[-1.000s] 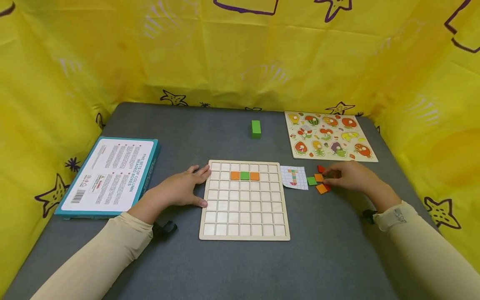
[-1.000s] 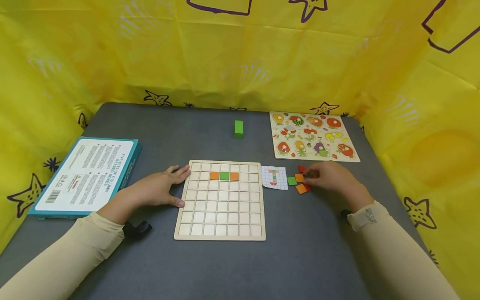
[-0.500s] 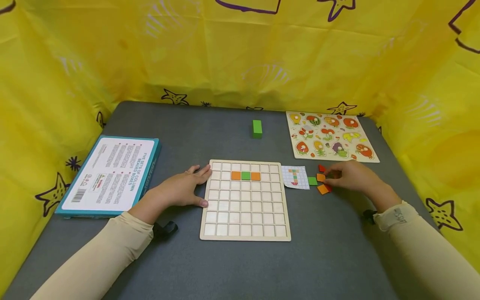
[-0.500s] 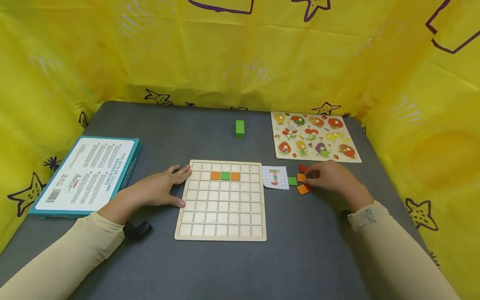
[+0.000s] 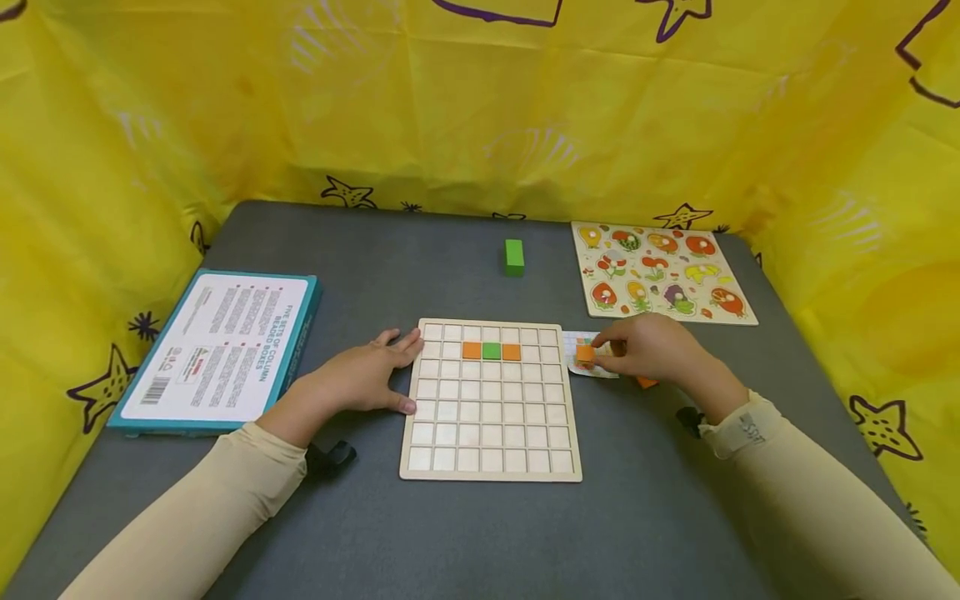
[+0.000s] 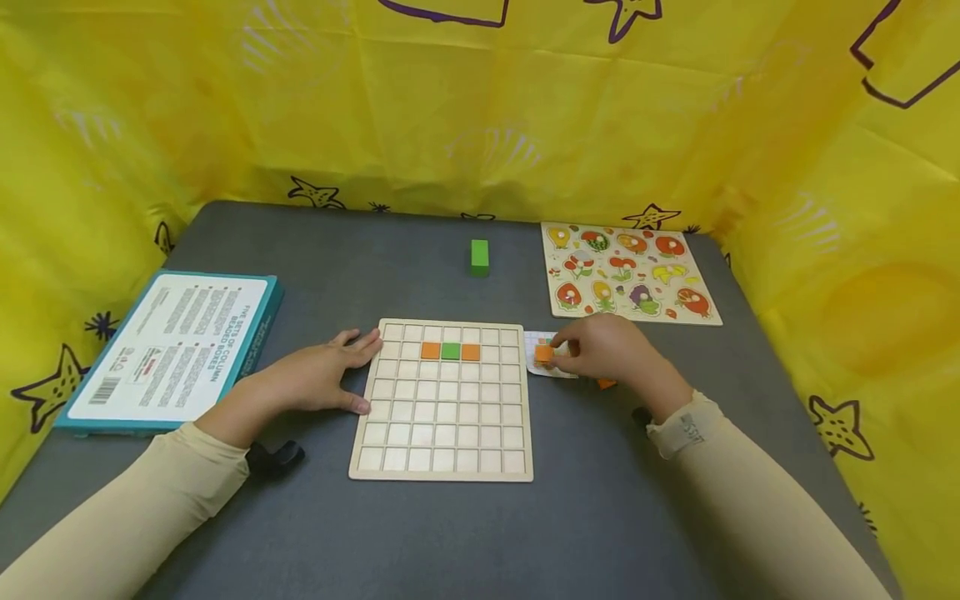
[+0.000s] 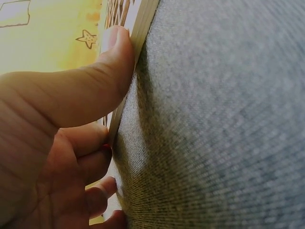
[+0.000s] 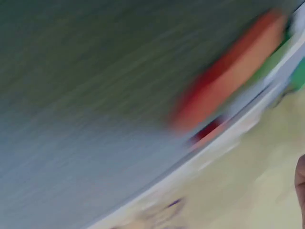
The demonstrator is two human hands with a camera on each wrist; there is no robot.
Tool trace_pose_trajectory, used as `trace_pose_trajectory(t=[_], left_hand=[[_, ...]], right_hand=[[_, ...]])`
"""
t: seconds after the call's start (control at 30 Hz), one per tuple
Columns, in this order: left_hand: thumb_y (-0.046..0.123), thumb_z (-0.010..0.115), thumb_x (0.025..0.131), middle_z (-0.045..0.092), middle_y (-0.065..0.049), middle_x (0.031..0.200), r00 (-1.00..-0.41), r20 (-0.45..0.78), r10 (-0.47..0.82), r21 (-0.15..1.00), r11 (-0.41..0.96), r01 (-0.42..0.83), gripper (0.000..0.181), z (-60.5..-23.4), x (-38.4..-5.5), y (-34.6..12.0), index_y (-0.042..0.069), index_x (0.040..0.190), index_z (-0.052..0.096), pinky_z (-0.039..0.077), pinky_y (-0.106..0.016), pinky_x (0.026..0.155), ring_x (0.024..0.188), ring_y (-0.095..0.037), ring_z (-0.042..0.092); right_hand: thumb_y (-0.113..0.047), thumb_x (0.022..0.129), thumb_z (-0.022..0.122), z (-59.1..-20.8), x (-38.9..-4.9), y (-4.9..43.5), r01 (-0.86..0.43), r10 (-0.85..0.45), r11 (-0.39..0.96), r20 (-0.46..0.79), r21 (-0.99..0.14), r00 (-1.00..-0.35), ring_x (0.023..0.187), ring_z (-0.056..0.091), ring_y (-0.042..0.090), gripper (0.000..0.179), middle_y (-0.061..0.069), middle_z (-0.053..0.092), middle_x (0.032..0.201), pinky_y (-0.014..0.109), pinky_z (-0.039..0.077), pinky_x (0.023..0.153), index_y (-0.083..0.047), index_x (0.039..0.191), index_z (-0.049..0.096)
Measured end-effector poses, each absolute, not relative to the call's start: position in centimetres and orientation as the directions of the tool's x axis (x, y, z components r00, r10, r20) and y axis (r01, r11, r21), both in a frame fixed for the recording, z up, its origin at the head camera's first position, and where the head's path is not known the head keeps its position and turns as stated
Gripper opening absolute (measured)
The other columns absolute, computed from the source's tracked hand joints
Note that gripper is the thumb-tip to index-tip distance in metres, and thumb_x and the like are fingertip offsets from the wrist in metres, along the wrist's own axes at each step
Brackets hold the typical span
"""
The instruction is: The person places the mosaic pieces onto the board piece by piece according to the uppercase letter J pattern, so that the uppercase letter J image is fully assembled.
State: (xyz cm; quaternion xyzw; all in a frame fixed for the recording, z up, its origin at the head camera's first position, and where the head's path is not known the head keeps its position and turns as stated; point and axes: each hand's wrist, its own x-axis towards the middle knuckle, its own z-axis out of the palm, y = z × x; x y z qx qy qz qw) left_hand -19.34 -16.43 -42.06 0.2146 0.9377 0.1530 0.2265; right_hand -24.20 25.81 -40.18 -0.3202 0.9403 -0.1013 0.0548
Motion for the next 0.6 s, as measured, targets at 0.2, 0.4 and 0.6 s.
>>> trace_pose_trajectory(t=[0.2, 0.4, 0.6], left_hand=[[0.056, 0.076, 0.077, 0.012, -0.002, 0.162, -0.806, -0.373, 0.459, 0.381, 0.868, 0.319, 0.105, -42.2, -19.6, -16.5, 0.021, 0.157, 0.018, 0.031, -0.062, 0.103, 0.146, -0.039, 0.009], [0.056, 0.076, 0.077, 0.012, -0.001, 0.162, -0.805, -0.365, 0.467, 0.384, 0.864, 0.327, 0.104, -42.3, -19.5, -16.4, 0.02, 0.157, 0.019, 0.031, -0.061, 0.103, 0.146, -0.039, 0.009], [0.055, 0.076, 0.078, 0.012, -0.002, 0.162, -0.81, -0.365, 0.46, 0.385, 0.866, 0.318, 0.104, -42.1, -19.4, -16.5, 0.02, 0.157, 0.018, 0.031, -0.061, 0.103, 0.146, -0.039, 0.008]], right_hand=[[-0.045, 0.081, 0.074, -40.6, -23.8, 18.8, -0.713, -0.711, 0.688, 0.072, -0.131, -0.699, 0.052, 0.045, 0.003, 0.023, -0.018, 0.05, 0.059, 0.028, 0.037, 0.047, -0.024, 0.088, 0.079], [-0.042, 0.083, 0.071, -41.3, -23.3, 14.7, -0.75, -0.752, 0.648, 0.047, -0.136, -0.658, 0.055, 0.048, 0.001, 0.02, -0.02, 0.054, 0.063, 0.027, 0.038, 0.047, -0.025, 0.091, 0.08], [-0.041, 0.083, 0.073, -41.4, -23.1, 13.7, -0.754, -0.756, 0.645, 0.043, -0.122, -0.653, 0.055, 0.047, 0.002, 0.02, -0.018, 0.06, 0.067, 0.026, 0.036, 0.045, -0.025, 0.092, 0.08]])
